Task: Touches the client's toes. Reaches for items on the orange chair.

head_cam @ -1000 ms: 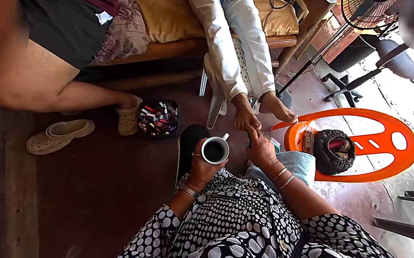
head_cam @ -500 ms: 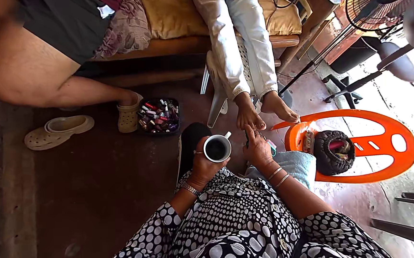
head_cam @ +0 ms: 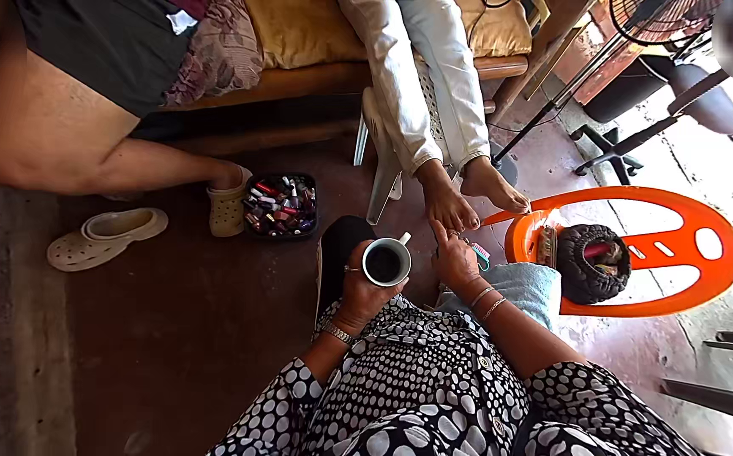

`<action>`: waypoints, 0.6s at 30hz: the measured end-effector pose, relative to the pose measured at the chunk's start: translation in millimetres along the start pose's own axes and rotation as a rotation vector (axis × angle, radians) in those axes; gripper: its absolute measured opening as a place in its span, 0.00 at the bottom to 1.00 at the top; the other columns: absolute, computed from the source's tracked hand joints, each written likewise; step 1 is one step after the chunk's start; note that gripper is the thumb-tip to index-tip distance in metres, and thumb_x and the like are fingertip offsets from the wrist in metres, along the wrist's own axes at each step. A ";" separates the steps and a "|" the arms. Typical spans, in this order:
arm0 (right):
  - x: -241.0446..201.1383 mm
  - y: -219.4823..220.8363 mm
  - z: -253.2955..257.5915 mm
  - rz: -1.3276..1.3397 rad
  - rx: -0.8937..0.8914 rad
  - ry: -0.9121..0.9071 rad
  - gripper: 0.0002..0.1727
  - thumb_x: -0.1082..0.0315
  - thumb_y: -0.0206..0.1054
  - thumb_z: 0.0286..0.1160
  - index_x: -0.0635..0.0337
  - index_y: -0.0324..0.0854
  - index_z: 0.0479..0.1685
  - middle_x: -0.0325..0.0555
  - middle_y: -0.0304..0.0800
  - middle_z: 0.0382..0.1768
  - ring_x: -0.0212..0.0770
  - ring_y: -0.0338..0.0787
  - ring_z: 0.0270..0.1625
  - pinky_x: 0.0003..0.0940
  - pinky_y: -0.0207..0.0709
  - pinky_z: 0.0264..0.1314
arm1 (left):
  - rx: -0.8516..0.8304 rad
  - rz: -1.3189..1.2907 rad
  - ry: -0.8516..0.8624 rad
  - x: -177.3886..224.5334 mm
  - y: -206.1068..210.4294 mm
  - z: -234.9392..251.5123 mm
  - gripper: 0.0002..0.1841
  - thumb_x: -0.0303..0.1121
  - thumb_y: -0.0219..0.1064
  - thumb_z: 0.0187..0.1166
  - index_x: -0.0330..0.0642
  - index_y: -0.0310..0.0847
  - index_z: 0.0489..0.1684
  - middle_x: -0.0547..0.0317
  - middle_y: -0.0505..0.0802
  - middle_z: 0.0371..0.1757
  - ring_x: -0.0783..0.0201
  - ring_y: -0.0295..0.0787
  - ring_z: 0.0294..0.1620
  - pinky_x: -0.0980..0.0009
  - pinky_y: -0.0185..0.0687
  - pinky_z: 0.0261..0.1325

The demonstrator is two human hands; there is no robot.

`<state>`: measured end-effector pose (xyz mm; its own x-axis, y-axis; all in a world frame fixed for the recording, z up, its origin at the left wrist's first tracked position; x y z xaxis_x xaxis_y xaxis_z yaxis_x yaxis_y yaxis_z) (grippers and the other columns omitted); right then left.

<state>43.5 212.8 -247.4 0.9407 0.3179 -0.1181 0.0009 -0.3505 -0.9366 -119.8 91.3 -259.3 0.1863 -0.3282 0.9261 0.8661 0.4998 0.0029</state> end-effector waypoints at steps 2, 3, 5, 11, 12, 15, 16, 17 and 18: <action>12.4 -0.9 0.8 0.016 0.008 0.042 0.42 0.74 0.67 0.73 0.53 0.56 0.92 0.73 0.85 0.59 0.72 0.90 0.54 0.66 0.82 0.50 | 0.003 -0.012 0.001 -0.3 -1.4 0.5 0.49 0.42 0.90 0.49 0.24 0.68 0.72 0.45 0.87 0.65 0.66 0.84 0.69 0.67 0.77 0.78; 18.0 -0.7 -0.2 0.036 0.015 0.062 0.43 0.75 0.67 0.72 0.53 0.57 0.92 0.73 0.84 0.60 0.73 0.89 0.56 0.66 0.81 0.51 | 0.007 -0.019 0.002 -0.1 -2.2 0.6 0.49 0.41 0.90 0.48 0.24 0.68 0.72 0.46 0.87 0.65 0.67 0.84 0.69 0.67 0.77 0.78; 25.5 0.8 -3.8 0.071 0.034 0.093 0.43 0.74 0.68 0.72 0.53 0.56 0.92 0.73 0.83 0.62 0.73 0.88 0.58 0.67 0.81 0.53 | 0.010 -0.026 -0.002 0.0 -2.8 0.7 0.50 0.41 0.90 0.49 0.24 0.67 0.72 0.46 0.87 0.66 0.67 0.84 0.69 0.67 0.77 0.78; 6.3 -1.3 -4.1 0.087 0.065 0.002 0.45 0.72 0.69 0.73 0.52 0.53 0.94 0.73 0.83 0.62 0.71 0.89 0.57 0.65 0.82 0.52 | -0.011 -0.026 -0.013 -0.4 2.2 1.9 0.50 0.41 0.90 0.47 0.24 0.67 0.72 0.46 0.87 0.66 0.67 0.84 0.69 0.68 0.77 0.78; 4.1 -2.0 -1.0 0.087 0.060 0.003 0.46 0.73 0.69 0.72 0.52 0.54 0.94 0.73 0.84 0.61 0.71 0.89 0.55 0.65 0.82 0.50 | -0.015 -0.027 -0.014 -1.0 3.2 1.7 0.51 0.41 0.90 0.47 0.24 0.67 0.72 0.46 0.87 0.66 0.67 0.84 0.69 0.68 0.77 0.78; 9.3 -3.4 5.7 0.076 0.006 0.067 0.46 0.75 0.69 0.69 0.52 0.55 0.92 0.70 0.86 0.56 0.69 0.90 0.51 0.64 0.83 0.48 | -0.016 -0.027 -0.009 -0.6 3.6 1.2 0.52 0.42 0.91 0.47 0.23 0.65 0.73 0.46 0.87 0.66 0.68 0.83 0.70 0.69 0.76 0.79; 11.6 -3.2 5.8 0.079 -0.001 0.072 0.45 0.75 0.69 0.69 0.53 0.55 0.92 0.70 0.86 0.55 0.69 0.91 0.51 0.64 0.83 0.48 | -0.014 -0.021 -0.010 0.4 3.0 1.5 0.52 0.42 0.91 0.47 0.22 0.65 0.73 0.46 0.86 0.66 0.69 0.83 0.70 0.70 0.76 0.79; 12.3 -2.6 4.9 0.082 -0.009 0.063 0.45 0.74 0.69 0.69 0.53 0.55 0.92 0.70 0.86 0.56 0.69 0.90 0.52 0.64 0.82 0.49 | -0.009 -0.019 -0.012 1.3 2.1 2.1 0.53 0.42 0.91 0.46 0.21 0.64 0.73 0.45 0.87 0.66 0.69 0.83 0.70 0.71 0.76 0.78; 10.9 -1.7 3.7 0.088 -0.014 0.041 0.45 0.73 0.68 0.71 0.53 0.54 0.93 0.70 0.85 0.58 0.70 0.90 0.54 0.64 0.82 0.51 | -0.006 -0.025 -0.022 1.5 1.2 2.4 0.53 0.42 0.91 0.46 0.20 0.64 0.73 0.45 0.86 0.66 0.69 0.83 0.69 0.71 0.76 0.78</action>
<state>52.6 220.2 -248.4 0.9505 0.2493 -0.1857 -0.0777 -0.3880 -0.9184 -119.6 93.4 -256.9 0.1545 -0.3222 0.9340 0.8731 0.4869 0.0236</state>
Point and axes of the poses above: each hand's wrist, its own z-axis towards the middle knuckle, its own y-axis out of the palm, x = y × z, the point moved 9 cm from there along z, towards the middle knuckle
